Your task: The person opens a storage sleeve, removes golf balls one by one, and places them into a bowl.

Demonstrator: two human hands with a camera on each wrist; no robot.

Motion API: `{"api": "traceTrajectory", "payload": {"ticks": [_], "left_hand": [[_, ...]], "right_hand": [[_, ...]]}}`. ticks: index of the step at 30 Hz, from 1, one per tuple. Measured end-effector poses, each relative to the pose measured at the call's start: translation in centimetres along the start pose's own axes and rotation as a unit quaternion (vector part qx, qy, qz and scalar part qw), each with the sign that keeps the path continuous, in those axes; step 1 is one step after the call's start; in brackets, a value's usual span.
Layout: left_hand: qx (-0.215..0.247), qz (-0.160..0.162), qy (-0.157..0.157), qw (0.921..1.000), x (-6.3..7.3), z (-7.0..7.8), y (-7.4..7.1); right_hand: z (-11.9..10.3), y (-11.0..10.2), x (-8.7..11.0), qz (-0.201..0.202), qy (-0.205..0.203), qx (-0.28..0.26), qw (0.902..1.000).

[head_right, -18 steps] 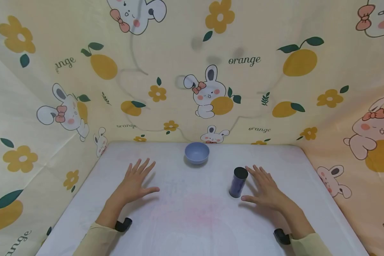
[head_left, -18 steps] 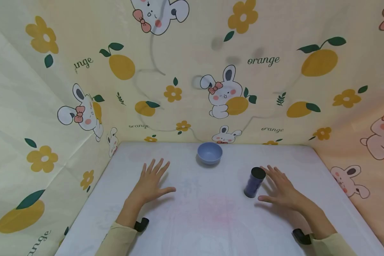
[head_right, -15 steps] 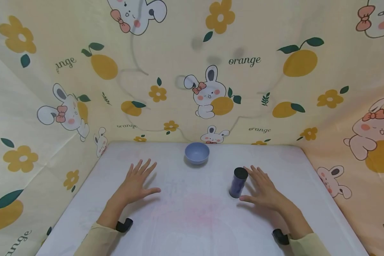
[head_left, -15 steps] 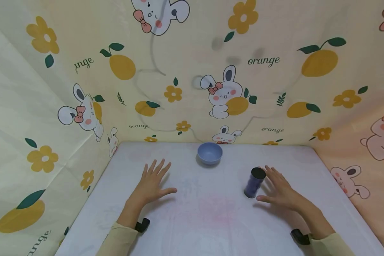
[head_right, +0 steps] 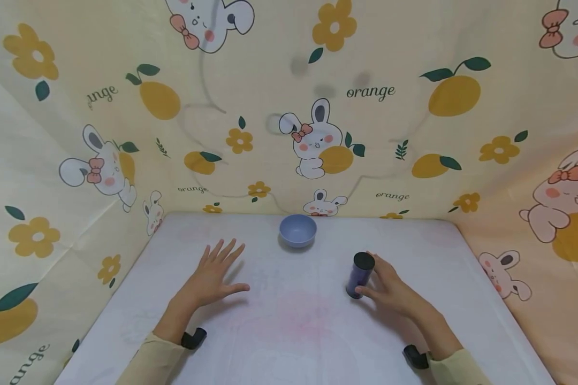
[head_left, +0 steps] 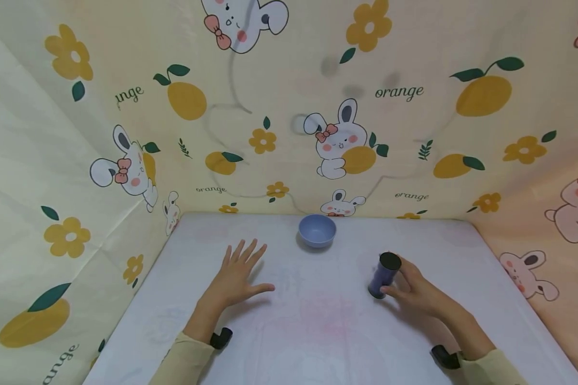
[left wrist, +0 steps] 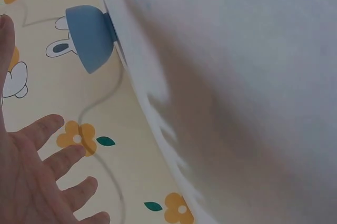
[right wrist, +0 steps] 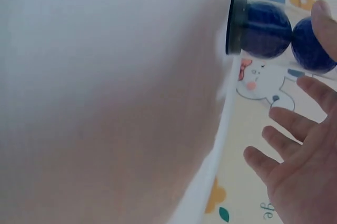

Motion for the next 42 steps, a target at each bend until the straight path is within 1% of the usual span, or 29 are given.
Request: {"api": "traceTrajectory", "payload": {"ticks": [3, 6, 8, 11, 14, 17, 20, 24, 30, 35, 42], "left_hand": [[0.002, 0.001, 0.006, 1.0, -0.1, 0.3, 0.0], [0.003, 0.005, 0.013, 0.9999, -0.2, 0.5, -0.1], [0.006, 0.003, 0.015, 0.9999, -0.3, 0.6, -0.1], [0.012, 0.003, 0.016, 0.9998, -0.4, 0.9, 0.0], [0.02, 0.003, 0.016, 0.9997, -0.5, 1.2, 0.0], [0.029, 0.004, 0.018, 0.9994, -0.6, 1.6, -0.1], [0.037, 0.006, 0.022, 0.9991, -0.7, 2.0, -0.2], [0.054, 0.014, 0.035, 0.9979, -0.9, 2.4, -0.2], [0.078, 0.014, 0.053, 0.9955, -1.2, 3.4, -0.4], [0.099, 0.009, 0.058, 0.9934, -1.5, 4.2, -0.3], [0.119, 0.011, 0.083, 0.9893, -1.6, 5.1, 0.0]], "right_hand": [[-0.3, 0.3, -0.1, 0.007, -0.031, 0.0, 0.9995], [-0.4, 0.5, -0.3, 0.01, -0.043, -0.005, 0.999], [-0.6, 0.6, -0.5, 0.006, -0.038, -0.016, 0.9991], [-0.7, 0.9, -0.7, -0.005, -0.018, -0.031, 0.9993], [-1.0, 1.2, -0.6, -0.011, 0.008, -0.031, 0.9994], [-1.4, 1.5, -0.6, -0.013, 0.018, -0.029, 0.9993], [-1.7, 1.9, -0.9, -0.013, 0.02, -0.042, 0.9988], [-2.1, 2.3, -1.4, -0.011, 0.02, -0.052, 0.9984], [-2.5, 2.9, -2.0, 0.002, 0.022, -0.04, 0.999], [-3.0, 3.4, -2.6, 0.006, 0.025, -0.032, 0.9992], [-4.3, 4.2, -3.2, -0.011, 0.013, -0.01, 0.9998]]}}
Point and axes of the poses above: each hand's wrist, its own x-axis away from the middle knuckle, its own y-axis out of the palm, z = x × y, the point moved 3 cm from there along -x, towards the middle knuckle, and after that the axes turned 5 degrees about x, right-handed, at the moved point
